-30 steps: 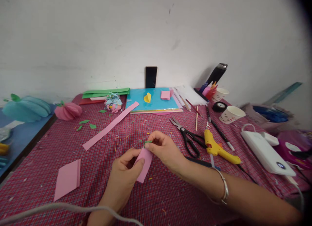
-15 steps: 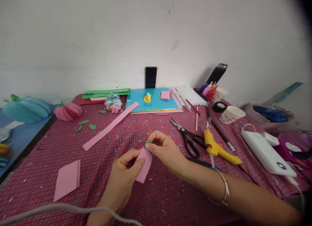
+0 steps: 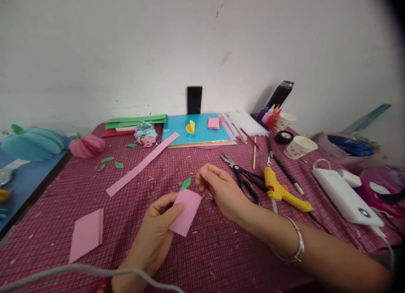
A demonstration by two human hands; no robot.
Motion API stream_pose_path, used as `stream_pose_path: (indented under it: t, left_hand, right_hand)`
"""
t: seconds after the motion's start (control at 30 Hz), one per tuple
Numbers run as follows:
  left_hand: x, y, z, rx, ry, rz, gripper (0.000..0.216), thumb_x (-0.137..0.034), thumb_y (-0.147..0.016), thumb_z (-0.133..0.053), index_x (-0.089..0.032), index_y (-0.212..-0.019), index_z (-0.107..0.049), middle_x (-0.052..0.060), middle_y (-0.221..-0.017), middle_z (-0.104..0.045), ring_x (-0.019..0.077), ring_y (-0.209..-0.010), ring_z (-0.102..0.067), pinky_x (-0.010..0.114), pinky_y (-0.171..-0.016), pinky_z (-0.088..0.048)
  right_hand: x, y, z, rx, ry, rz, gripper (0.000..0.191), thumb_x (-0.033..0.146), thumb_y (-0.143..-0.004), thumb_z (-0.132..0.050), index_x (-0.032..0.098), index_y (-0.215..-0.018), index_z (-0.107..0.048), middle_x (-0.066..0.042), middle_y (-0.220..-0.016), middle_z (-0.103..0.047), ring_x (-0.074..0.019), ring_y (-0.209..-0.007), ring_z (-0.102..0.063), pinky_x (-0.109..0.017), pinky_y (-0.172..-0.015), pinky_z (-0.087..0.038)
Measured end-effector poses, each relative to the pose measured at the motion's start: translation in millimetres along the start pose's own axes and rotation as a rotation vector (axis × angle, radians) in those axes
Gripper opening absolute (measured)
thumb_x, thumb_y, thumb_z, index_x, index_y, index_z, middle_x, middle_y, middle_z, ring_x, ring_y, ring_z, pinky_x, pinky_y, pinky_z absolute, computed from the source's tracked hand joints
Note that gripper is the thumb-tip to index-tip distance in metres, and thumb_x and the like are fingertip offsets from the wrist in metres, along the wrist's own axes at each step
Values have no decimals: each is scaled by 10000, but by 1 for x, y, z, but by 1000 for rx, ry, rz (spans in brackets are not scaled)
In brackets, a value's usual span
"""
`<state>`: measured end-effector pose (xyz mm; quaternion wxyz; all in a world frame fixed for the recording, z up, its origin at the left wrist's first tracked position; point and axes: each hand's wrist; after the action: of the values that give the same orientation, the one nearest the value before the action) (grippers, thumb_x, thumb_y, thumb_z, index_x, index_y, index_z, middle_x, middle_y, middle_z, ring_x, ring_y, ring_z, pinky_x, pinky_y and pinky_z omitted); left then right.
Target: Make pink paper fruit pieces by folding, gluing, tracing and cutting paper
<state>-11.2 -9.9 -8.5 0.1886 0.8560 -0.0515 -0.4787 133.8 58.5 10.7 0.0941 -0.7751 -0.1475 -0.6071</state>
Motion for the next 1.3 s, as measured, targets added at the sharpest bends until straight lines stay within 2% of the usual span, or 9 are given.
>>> stream_pose_path:
  t: [0.13,0.23,0.33,0.53,0.7,0.9,1.13,1.23,1.3]
  left_hand:
    - [0,0,1,26,-70,-66,189,-208,-624,-786,-200,-813,-773,43,-789,-730,131,-710,-608,227,-655,-480]
    - [1,-1,2,73,-186,-201,134,-197,-692,-738,-209,-822,-770,19,-764,-683,135,-740,-584,239,-692,-465]
    - [3,-1,5,98,-293,-311,112,-202,-740,-705,-222,-836,-759,4,-767,-643,137,-756,-564,245,-703,-455]
    - [9,0,11,24,-238,-332,79,-207,-725,-732,-207,-795,-695,-17,-756,-653,118,-712,-573,229,-688,-459]
    - [12,-2,13,10,-296,-358,116,-207,-745,-715,-207,-852,-669,-19,-780,-671,122,-727,-584,237,-715,-469]
    - [12,-2,12,-20,-378,-428,112,-212,-746,-700,-199,-854,-676,4,-824,-695,143,-771,-617,261,-754,-478]
    - [8,2,3,-19,-425,-409,63,-200,-735,-690,-197,-789,-658,-10,-748,-672,127,-711,-598,236,-680,-471]
    - [8,2,3,44,-400,-349,108,-193,-716,-708,-201,-812,-661,-7,-757,-660,131,-727,-594,241,-688,-466]
    - [7,2,4,134,-317,-286,182,-203,-679,-742,-208,-836,-650,10,-852,-665,152,-805,-604,268,-743,-471]
  right_hand:
    - [5,2,6,13,133,12,150,242,-826,-487,204,-683,-514,6,-671,-506,-135,-647,-468,-291,-657,-373]
    - [5,9,9,170,195,-3,36,238,-799,-554,212,-816,-536,0,-771,-542,-142,-717,-494,-298,-693,-393]
    - [2,15,8,280,282,12,129,270,-781,-620,206,-857,-538,-6,-806,-550,-140,-716,-488,-287,-658,-398]
    - [-2,18,7,81,336,73,166,252,-763,-638,208,-768,-478,34,-699,-481,-114,-627,-440,-259,-574,-351]
    - [2,24,3,171,311,32,106,227,-758,-606,193,-724,-511,27,-678,-508,-112,-618,-455,-258,-573,-361]
    - [5,27,-1,174,377,77,73,177,-741,-597,195,-709,-534,27,-674,-516,-112,-622,-464,-258,-576,-373]
    - [-3,25,-2,171,258,8,134,197,-716,-637,198,-733,-504,41,-657,-499,-102,-579,-438,-257,-549,-350]
    - [-7,23,0,170,281,28,120,182,-724,-625,192,-686,-512,32,-662,-511,-109,-607,-450,-262,-572,-355]
    - [-8,21,4,168,232,21,127,198,-734,-623,193,-680,-508,33,-668,-514,-111,-618,-460,-265,-593,-367]
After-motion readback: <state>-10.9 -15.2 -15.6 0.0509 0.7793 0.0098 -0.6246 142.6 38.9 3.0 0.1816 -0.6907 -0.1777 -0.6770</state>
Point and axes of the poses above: each hand's wrist, its own y-axis away from the middle knuckle, its own z-axis out of the back of the hand, x = y × z
